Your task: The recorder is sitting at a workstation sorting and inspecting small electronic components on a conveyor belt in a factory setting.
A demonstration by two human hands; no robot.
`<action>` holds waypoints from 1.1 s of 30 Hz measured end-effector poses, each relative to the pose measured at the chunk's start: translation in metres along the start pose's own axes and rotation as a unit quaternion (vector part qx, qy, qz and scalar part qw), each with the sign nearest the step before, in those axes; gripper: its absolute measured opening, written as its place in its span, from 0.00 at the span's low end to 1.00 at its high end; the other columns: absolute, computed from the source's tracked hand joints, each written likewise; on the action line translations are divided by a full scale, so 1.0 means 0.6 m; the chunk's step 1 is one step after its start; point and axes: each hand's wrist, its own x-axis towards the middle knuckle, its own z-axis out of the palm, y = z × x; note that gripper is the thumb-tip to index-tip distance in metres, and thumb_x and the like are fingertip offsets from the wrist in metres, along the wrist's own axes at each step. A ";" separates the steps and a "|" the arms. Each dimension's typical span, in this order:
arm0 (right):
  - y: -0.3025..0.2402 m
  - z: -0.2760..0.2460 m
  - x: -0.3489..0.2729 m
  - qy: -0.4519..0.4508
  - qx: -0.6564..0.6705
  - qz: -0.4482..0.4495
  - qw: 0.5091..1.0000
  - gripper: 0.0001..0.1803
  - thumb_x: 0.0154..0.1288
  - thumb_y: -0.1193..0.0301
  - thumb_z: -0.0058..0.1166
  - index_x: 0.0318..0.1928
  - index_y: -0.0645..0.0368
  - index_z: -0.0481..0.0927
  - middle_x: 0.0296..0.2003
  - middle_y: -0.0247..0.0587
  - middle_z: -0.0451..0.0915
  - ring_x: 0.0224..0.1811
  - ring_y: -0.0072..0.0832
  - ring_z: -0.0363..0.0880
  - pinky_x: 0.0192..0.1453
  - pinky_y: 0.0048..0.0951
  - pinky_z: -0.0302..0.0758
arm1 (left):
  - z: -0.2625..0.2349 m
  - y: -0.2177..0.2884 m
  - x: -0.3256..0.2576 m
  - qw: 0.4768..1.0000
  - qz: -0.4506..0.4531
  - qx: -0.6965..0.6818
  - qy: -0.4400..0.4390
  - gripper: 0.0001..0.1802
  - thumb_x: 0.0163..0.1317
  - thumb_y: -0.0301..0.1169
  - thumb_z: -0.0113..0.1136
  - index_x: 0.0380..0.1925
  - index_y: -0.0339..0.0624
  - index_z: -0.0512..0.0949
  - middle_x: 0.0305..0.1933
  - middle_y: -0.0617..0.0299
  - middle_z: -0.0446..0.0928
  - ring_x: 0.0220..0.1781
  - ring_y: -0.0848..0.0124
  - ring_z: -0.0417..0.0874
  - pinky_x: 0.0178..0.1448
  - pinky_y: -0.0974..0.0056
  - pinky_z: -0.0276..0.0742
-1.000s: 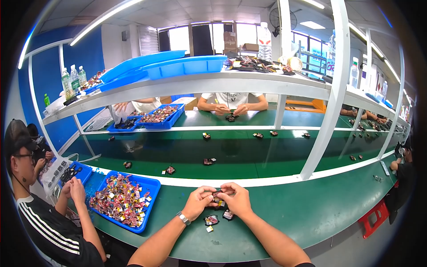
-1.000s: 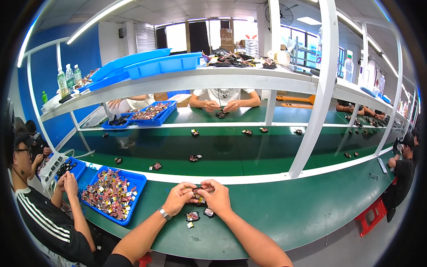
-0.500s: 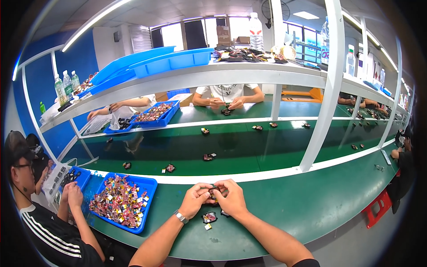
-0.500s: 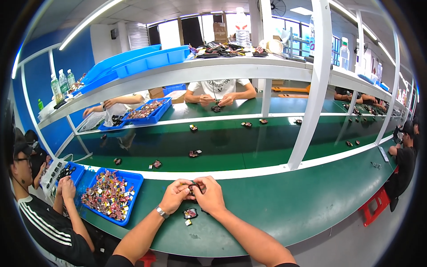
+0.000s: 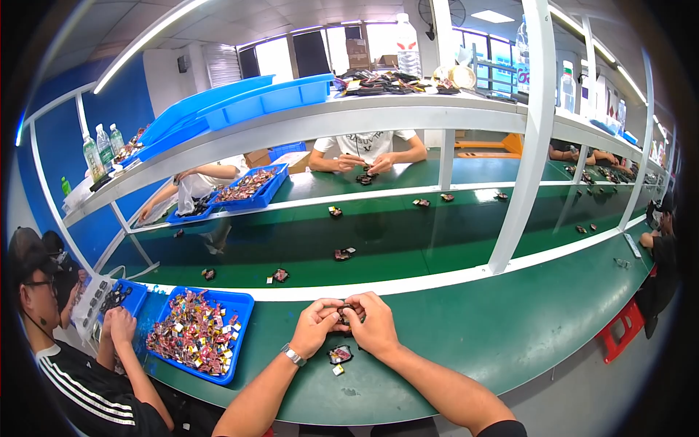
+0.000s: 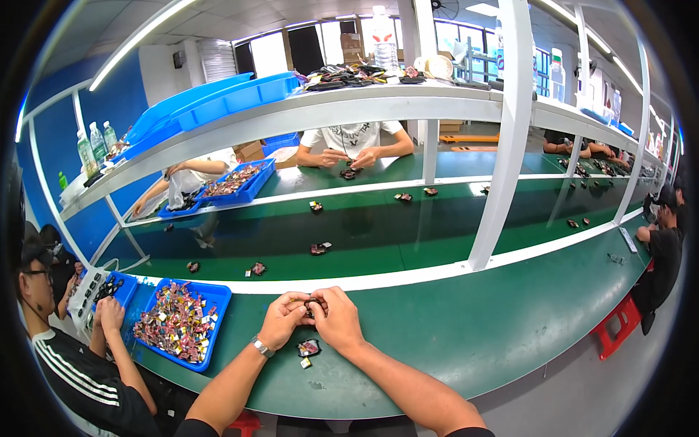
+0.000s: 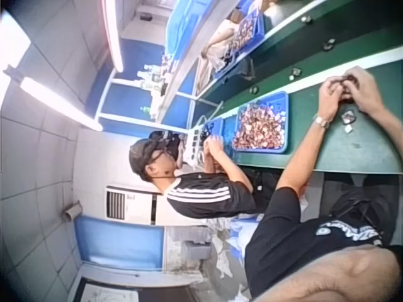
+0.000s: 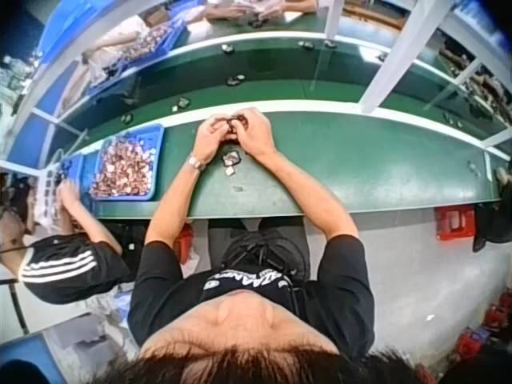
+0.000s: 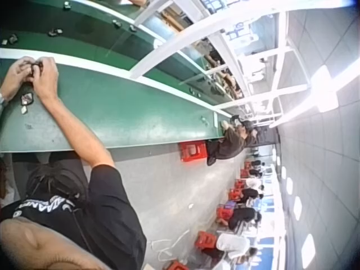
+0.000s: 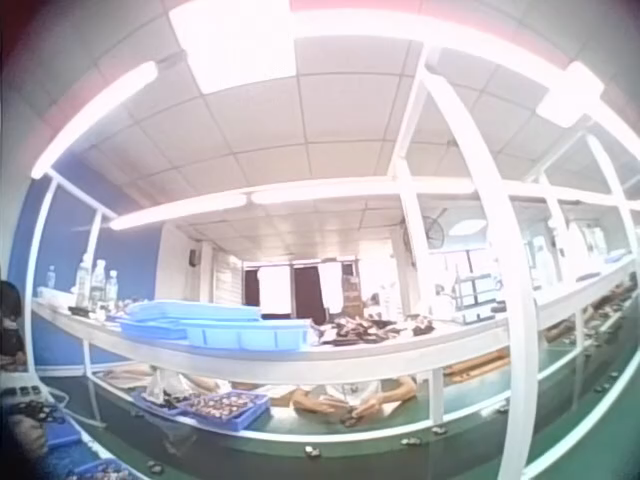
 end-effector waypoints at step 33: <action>0.004 -0.012 0.001 -0.054 -0.222 -0.212 0.950 0.07 0.55 0.74 0.62 0.36 0.58 0.80 0.44 0.39 0.78 0.41 0.36 0.81 0.38 0.34 0.82 | 0.006 0.000 -0.001 0.999 0.003 0.001 0.042 0.14 0.68 0.18 0.52 0.53 0.30 0.71 0.49 0.53 0.80 0.46 0.70 0.84 0.49 0.67 0.85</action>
